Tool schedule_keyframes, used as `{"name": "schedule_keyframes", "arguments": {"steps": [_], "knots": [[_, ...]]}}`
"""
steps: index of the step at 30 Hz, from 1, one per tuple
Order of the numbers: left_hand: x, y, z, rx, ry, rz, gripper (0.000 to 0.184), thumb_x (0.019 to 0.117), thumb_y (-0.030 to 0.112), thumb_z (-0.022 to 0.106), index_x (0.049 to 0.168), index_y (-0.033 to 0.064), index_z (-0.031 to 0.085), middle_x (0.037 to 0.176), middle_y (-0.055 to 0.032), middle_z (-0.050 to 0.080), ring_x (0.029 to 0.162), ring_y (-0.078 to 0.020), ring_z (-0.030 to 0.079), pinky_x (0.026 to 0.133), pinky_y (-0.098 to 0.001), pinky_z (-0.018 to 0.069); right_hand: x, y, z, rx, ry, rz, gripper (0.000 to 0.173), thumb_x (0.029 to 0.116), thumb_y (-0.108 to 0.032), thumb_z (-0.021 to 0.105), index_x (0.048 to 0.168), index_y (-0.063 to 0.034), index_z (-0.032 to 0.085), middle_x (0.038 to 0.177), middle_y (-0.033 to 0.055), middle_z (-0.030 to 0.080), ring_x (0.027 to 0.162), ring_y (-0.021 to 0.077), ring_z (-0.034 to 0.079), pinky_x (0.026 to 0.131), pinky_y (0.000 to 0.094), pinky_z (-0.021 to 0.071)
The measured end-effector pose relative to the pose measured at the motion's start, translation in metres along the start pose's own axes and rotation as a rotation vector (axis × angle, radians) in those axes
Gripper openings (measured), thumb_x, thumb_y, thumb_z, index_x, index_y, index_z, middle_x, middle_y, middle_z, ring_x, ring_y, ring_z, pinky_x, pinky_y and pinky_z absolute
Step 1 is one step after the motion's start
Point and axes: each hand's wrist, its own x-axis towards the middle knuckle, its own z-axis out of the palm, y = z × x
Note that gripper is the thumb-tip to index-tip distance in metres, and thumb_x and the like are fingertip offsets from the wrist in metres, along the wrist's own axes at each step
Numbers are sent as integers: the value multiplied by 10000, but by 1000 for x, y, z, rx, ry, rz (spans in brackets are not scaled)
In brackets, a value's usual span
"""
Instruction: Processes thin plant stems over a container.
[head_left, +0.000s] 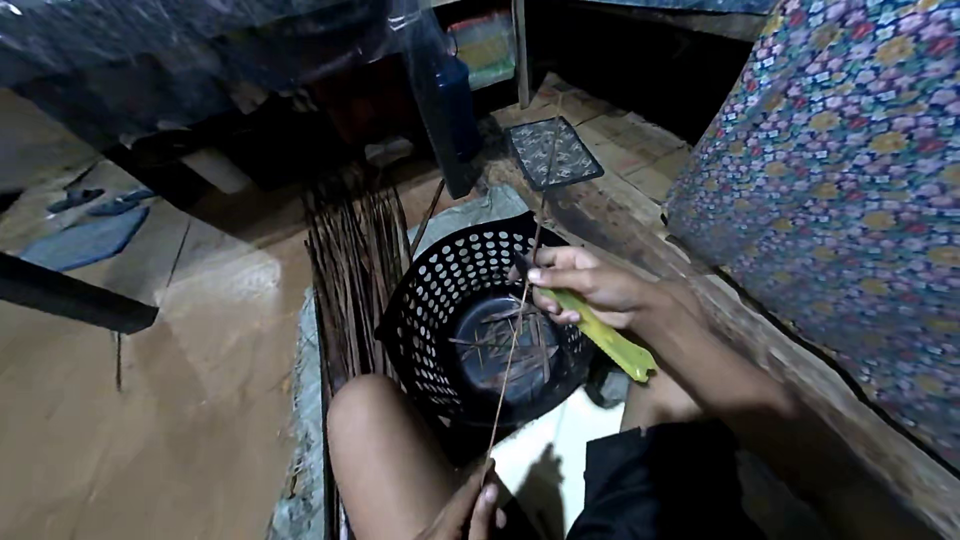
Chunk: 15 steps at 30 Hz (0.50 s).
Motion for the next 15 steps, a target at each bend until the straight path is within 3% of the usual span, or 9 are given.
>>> {"name": "schedule_keyframes", "arguments": {"steps": [5, 9, 12, 15], "knots": [[23, 12, 10, -325, -51, -3, 250, 1017, -25, 454, 1108, -186, 621, 756, 55, 650, 615, 122, 532, 601, -75, 463, -8, 11, 7, -30, -154, -13, 188, 1043, -9, 366, 1043, -61, 547, 620, -133, 534, 497, -77, 488, 493, 80, 419], [64, 22, 21, -613, -66, -15, 251, 1025, -10, 405, 1042, -30, 655, 708, 152, 635, 534, 99, 556, 524, -85, 493, -13, 21, 13, -61, -282, -21, 155, 1025, -16, 399, 986, -92, 528, 609, -147, 537, 493, -85, 484, 486, 79, 411], [79, 36, 23, -810, -80, -133, 363, 1018, -46, 334, 889, 102, 639, 619, 164, 593, 455, 109, 491, 439, -62, 421, -15, 22, 14, -108, -343, -25, 141, 1017, -20, 408, 963, -95, 515, 597, -154, 508, 492, -93, 465, 486, 75, 396], [77, 38, 27, -860, -59, -150, 378, 1004, -75, 352, 844, 106, 643, 606, 160, 586, 444, 123, 460, 428, -51, 387, -17, 17, 11, -167, -353, -5, 124, 1019, -16, 411, 999, -67, 522, 600, -152, 506, 495, -97, 464, 490, 73, 395]]}}
